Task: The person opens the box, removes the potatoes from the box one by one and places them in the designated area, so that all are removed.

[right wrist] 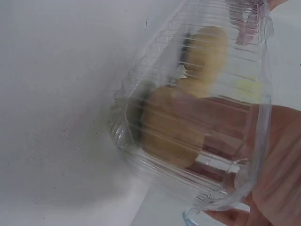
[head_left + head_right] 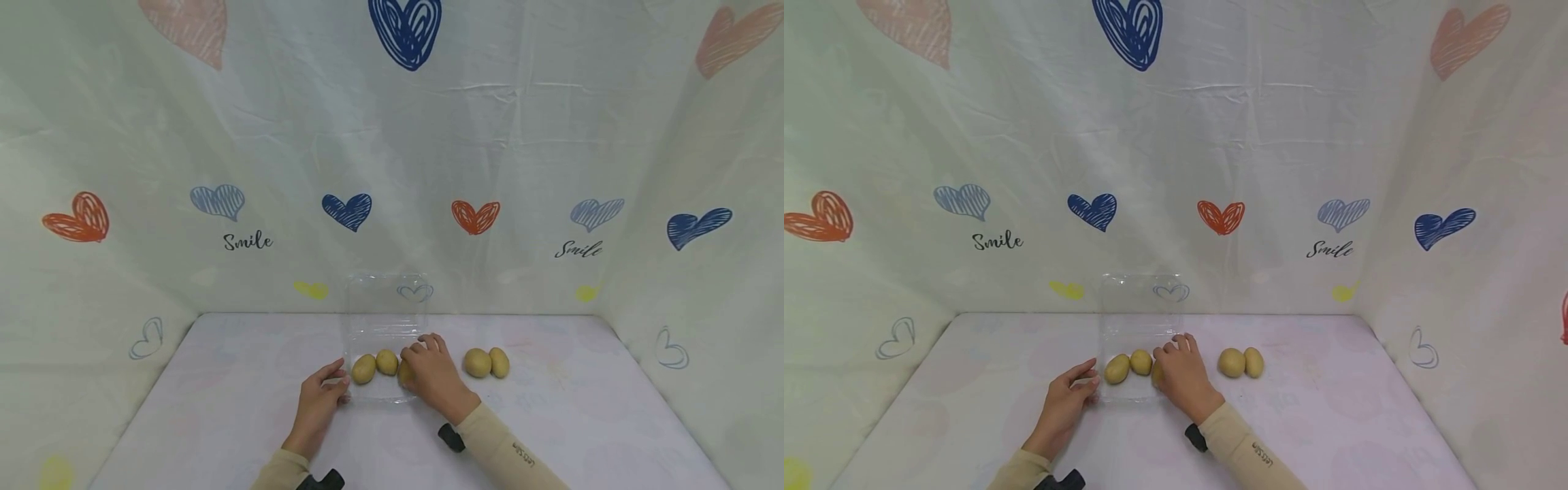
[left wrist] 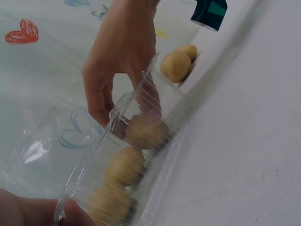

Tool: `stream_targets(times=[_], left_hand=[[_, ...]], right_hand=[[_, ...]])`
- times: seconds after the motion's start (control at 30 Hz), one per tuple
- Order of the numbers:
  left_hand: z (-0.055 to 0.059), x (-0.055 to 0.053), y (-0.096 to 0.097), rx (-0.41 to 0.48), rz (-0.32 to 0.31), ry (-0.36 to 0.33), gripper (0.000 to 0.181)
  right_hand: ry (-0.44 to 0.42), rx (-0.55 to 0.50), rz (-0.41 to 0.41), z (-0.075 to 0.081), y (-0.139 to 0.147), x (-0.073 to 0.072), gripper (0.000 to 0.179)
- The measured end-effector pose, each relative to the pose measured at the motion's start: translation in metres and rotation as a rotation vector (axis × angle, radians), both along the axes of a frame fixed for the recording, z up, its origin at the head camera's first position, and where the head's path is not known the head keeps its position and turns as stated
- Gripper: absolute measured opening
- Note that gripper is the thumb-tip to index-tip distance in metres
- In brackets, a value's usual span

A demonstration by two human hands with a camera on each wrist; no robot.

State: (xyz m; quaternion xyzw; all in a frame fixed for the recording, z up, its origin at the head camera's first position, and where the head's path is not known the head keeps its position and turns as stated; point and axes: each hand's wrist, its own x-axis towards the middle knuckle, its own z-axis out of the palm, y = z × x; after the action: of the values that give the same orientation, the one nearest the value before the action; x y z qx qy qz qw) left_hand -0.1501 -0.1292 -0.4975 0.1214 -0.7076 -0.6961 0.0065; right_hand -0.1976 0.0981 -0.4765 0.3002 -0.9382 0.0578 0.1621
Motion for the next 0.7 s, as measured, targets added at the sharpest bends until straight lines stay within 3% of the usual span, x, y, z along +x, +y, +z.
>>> stream_targets(times=[0.17,0.7], left_hand=[[-0.0007,-0.0004,-0.0002,-0.005,-0.003,-0.006,0.050],[0.0014,0.0014,0.0015,0.012,0.006,-0.001,0.050]], right_hand=[[-0.017,0.021,0.022,-0.0006,0.0003,-0.0024,0.042],[-0.101,0.050,-0.011,0.0030,-0.0018,-0.0009,0.048]])
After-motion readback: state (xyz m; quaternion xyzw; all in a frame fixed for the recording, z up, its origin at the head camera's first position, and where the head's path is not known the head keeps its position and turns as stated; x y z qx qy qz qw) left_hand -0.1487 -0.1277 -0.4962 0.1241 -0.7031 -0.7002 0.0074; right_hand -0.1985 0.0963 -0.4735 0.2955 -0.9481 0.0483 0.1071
